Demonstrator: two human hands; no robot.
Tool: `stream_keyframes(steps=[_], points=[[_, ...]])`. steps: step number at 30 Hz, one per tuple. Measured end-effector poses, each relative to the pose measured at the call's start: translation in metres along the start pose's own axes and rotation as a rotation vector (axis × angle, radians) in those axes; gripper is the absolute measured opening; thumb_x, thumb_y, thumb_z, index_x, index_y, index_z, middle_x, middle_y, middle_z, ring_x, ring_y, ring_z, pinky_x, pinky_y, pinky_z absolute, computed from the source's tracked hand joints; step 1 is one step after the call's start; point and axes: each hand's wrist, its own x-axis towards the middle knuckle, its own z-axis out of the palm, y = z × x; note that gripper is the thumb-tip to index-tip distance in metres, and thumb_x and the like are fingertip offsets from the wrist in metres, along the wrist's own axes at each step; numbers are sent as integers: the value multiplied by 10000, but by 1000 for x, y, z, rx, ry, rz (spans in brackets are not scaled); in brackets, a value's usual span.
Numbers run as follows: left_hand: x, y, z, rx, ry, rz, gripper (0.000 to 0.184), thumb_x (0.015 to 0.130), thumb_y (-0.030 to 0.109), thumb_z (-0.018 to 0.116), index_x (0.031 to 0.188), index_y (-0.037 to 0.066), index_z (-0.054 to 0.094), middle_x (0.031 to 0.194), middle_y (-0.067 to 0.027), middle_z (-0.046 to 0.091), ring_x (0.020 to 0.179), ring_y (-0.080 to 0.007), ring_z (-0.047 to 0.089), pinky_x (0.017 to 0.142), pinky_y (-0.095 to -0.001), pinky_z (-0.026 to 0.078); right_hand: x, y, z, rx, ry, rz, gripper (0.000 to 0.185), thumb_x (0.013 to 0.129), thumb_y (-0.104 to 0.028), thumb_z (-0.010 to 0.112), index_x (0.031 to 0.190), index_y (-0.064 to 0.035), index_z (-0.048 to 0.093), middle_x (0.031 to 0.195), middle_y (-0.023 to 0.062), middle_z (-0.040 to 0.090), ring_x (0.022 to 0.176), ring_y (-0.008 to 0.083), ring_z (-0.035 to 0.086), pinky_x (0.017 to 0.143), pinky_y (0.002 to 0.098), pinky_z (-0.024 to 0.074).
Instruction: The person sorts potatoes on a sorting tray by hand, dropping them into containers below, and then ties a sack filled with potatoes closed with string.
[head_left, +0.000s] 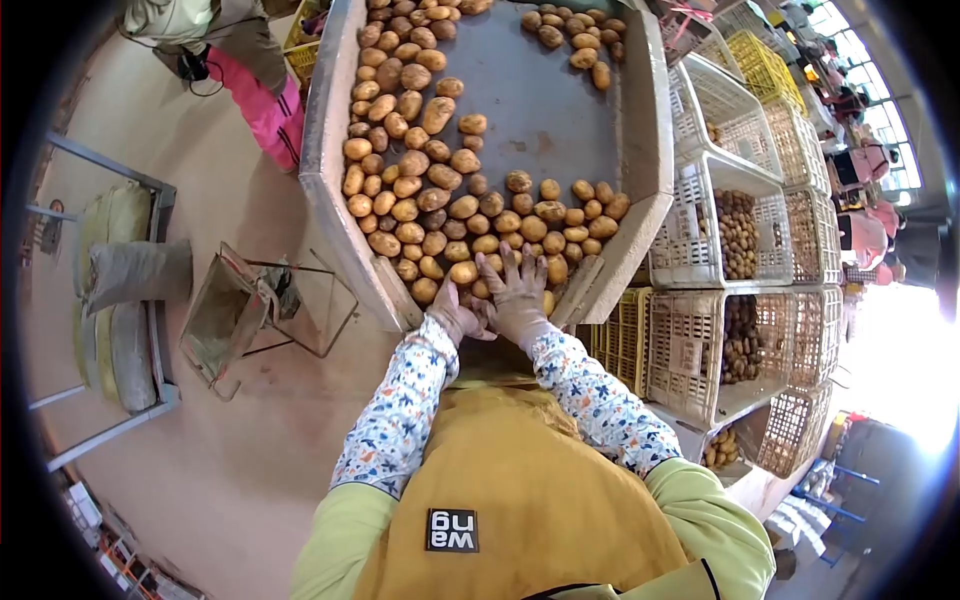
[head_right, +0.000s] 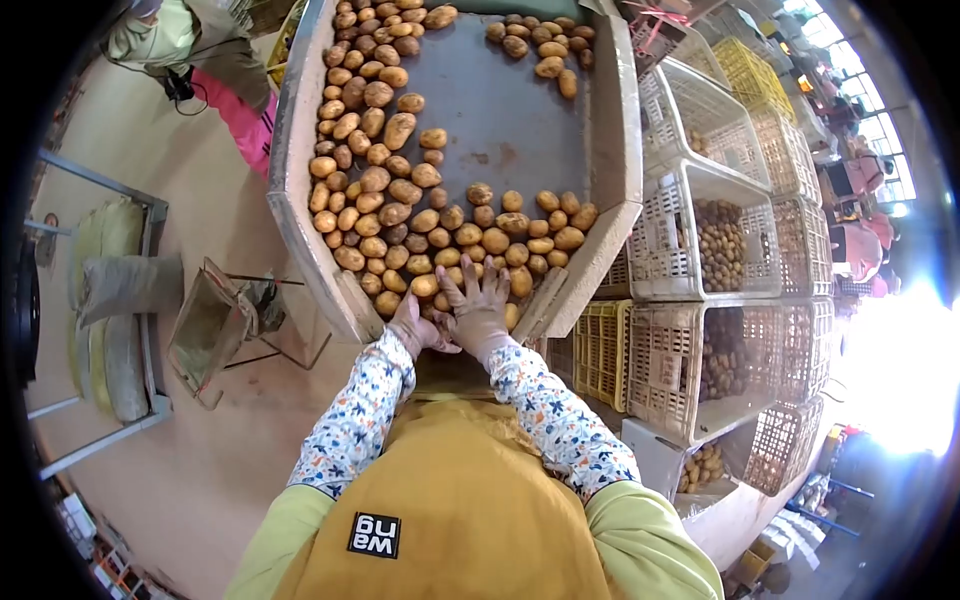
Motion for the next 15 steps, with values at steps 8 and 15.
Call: stream_keyframes(steps=[8,15], points=[[2,-56,-94,21,-100,559,759,777,597,627,1381,210,378,1385,-8,430,1196,-259,484,981,-464,388,-53,-5,6,298,122,-36,735,810,-366,607,1411,-71,305,1413,245,298,1327,441,237,1088,551,181],[-12,-41,-48,199,-225,560,653,825,482,586,1339,121,405,1361,-84,438,1254,-262,423,1035,-452,347,-1,-23,5,-49,-105,-198,635,880,-408,496,1421,-121,328,1462,127,310,1382,391,155,1098,585,84]])
